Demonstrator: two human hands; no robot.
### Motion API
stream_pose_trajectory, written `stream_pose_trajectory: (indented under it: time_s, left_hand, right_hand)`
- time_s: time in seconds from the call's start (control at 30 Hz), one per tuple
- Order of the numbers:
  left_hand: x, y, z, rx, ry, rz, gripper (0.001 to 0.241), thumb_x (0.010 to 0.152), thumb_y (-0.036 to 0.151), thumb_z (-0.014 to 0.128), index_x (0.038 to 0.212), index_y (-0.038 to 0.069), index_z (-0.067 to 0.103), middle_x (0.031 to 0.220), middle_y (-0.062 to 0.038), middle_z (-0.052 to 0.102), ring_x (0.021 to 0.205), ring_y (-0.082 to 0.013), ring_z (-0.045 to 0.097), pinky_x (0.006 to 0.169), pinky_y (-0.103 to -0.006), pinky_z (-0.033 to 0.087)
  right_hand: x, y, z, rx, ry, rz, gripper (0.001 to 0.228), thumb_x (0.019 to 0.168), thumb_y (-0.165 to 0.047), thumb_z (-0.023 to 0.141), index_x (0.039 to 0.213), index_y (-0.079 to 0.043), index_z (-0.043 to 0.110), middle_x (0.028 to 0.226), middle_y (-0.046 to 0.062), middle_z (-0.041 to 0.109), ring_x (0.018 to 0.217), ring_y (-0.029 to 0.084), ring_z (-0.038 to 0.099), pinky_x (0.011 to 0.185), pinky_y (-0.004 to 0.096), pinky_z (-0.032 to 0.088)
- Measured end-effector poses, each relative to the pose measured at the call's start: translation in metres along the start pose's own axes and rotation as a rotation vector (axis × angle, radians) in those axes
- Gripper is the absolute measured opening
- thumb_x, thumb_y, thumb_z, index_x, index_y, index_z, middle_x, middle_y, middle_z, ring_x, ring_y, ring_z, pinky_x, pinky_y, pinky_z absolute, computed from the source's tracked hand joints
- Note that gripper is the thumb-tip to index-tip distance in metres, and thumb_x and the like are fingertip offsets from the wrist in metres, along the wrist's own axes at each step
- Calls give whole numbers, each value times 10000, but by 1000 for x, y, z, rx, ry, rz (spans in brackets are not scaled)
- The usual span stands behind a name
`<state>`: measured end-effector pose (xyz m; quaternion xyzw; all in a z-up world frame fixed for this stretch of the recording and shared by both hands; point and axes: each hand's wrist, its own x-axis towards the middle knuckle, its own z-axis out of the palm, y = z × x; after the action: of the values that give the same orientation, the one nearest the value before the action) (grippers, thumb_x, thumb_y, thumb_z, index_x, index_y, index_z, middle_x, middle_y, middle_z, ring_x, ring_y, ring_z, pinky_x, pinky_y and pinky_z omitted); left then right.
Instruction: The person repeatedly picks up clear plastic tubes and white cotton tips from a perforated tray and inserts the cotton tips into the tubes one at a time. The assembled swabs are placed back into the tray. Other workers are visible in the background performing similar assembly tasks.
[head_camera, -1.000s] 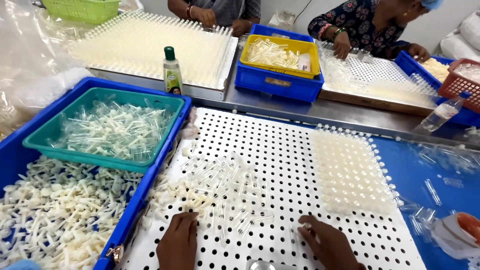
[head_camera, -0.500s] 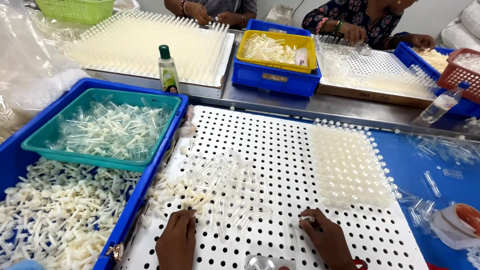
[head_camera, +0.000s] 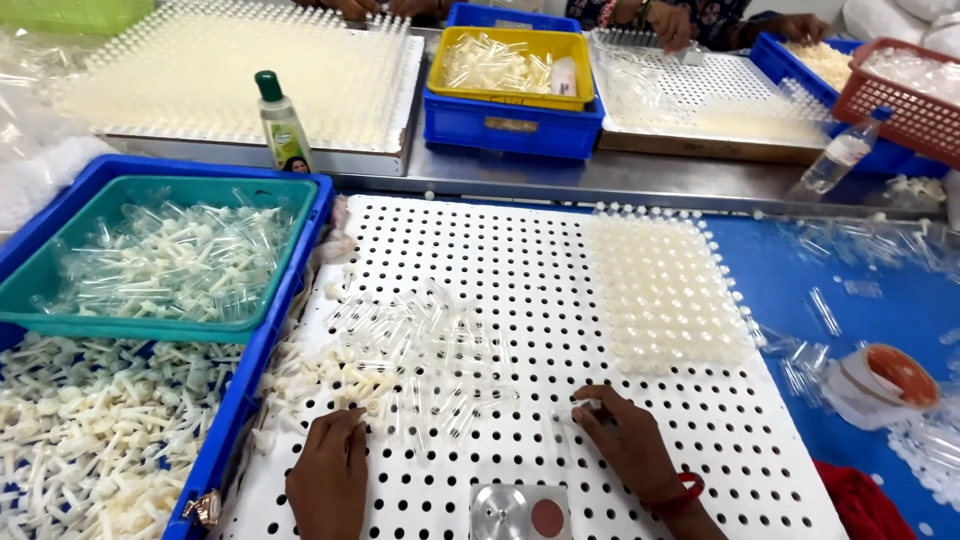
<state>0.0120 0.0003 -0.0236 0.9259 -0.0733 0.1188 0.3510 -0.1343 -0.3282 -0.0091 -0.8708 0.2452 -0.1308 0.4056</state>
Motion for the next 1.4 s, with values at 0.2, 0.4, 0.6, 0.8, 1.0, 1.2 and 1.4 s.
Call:
stream_pose_trajectory:
  time_s: [0.2, 0.4, 0.6, 0.8, 1.0, 1.2, 1.4]
  left_hand:
    - [0, -4, -1, -42, 38, 39, 200, 922, 213, 672, 1097, 169, 758, 1112, -12, 729, 793, -257, 739, 722, -361, 582]
    - [-5, 1, -10, -69, 26, 70, 174, 939, 165, 668, 1081, 101, 747, 1128, -56, 728, 883, -299, 726, 774, -392, 581]
    - [-39, 25, -56, -184, 34, 78, 161, 903, 153, 729, 1041, 78, 765, 1063, -76, 771, 864, -275, 726, 771, -390, 571]
    - [-101, 34, -76, -229, 91, 292, 191, 927, 79, 665, 1102, 55, 738, 1088, -111, 731, 975, -234, 748, 830, -307, 600]
    - [-112, 22, -65, 8, -374, 191, 373, 797, -17, 654, 1142, 96, 740, 1070, -60, 741, 912, -294, 742, 702, -396, 592]
    - [-134, 29, -62, -404, -265, 166, 249, 853, -22, 666, 1081, 28, 754, 1093, -83, 751, 897, -256, 770, 717, -329, 606]
    - [-145, 58, -44, -916, -325, 0, 163, 890, 25, 766, 1052, 9, 776, 1019, -81, 804, 932, -160, 801, 798, -282, 615]
  right_hand:
    - [1, -3, 0, -8, -11, -49, 294, 882, -262, 739, 1149, -142, 711, 882, 81, 800, 824, 174, 765, 757, 318, 580]
    - [-10, 9, -1, 26, 47, -177, 272, 875, -207, 760, 1122, -95, 740, 957, 73, 787, 819, 150, 698, 754, 294, 560]
    - [-51, -11, -20, 399, -47, 64, 265, 890, -132, 750, 1151, -85, 736, 952, 54, 750, 812, 89, 646, 716, 254, 535]
    - [-78, -44, -30, 230, -239, 47, 252, 861, -97, 771, 1110, -61, 789, 1002, 63, 810, 829, 133, 706, 728, 307, 573]
    - [-91, -77, -27, -211, -232, -418, 339, 824, -145, 775, 1161, -125, 740, 1085, 22, 780, 1008, 177, 737, 827, 332, 594]
    - [-94, -97, -23, -461, -239, -691, 428, 759, -150, 794, 1177, -116, 707, 1143, 46, 753, 1171, 309, 638, 911, 416, 528]
    - [-107, -68, -34, -218, -252, -361, 293, 824, -151, 771, 1110, -100, 731, 1090, 30, 783, 1035, 168, 744, 884, 319, 600]
